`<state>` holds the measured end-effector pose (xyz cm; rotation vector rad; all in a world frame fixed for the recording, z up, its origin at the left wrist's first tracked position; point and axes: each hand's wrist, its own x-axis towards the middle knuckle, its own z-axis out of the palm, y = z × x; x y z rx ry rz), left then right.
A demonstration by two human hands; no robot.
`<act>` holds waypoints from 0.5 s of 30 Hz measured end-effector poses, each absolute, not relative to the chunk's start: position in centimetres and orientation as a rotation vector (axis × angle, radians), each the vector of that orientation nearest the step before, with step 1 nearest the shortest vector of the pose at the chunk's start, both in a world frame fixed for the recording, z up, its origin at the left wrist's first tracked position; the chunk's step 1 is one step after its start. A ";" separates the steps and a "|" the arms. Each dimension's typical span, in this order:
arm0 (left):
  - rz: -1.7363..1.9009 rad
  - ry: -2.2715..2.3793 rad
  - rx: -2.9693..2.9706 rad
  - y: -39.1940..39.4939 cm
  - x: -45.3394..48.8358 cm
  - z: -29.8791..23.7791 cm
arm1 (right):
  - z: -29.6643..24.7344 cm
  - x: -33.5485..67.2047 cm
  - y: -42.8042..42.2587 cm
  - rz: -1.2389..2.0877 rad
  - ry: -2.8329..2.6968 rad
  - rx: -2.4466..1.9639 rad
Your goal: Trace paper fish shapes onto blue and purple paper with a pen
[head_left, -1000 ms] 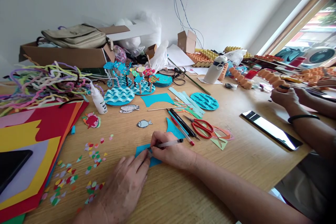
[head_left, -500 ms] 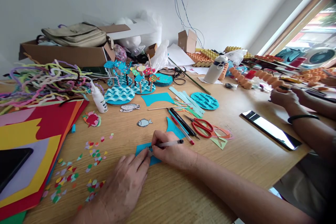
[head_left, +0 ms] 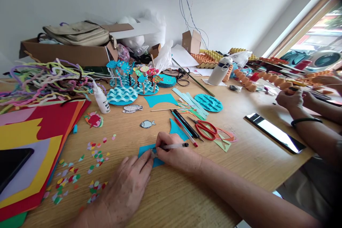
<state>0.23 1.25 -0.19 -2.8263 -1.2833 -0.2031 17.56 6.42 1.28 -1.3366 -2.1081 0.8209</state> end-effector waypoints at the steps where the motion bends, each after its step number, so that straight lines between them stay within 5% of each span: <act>1: -0.198 -1.291 -2.828 1.2 0.2 -0.2 | 1.3 17.6 6.4 0.822 -2.111 -1.344; 15: -0.073 -1.299 -2.941 1.8 0.2 0.5 | 1.3 17.5 6.3 0.779 -2.120 -1.352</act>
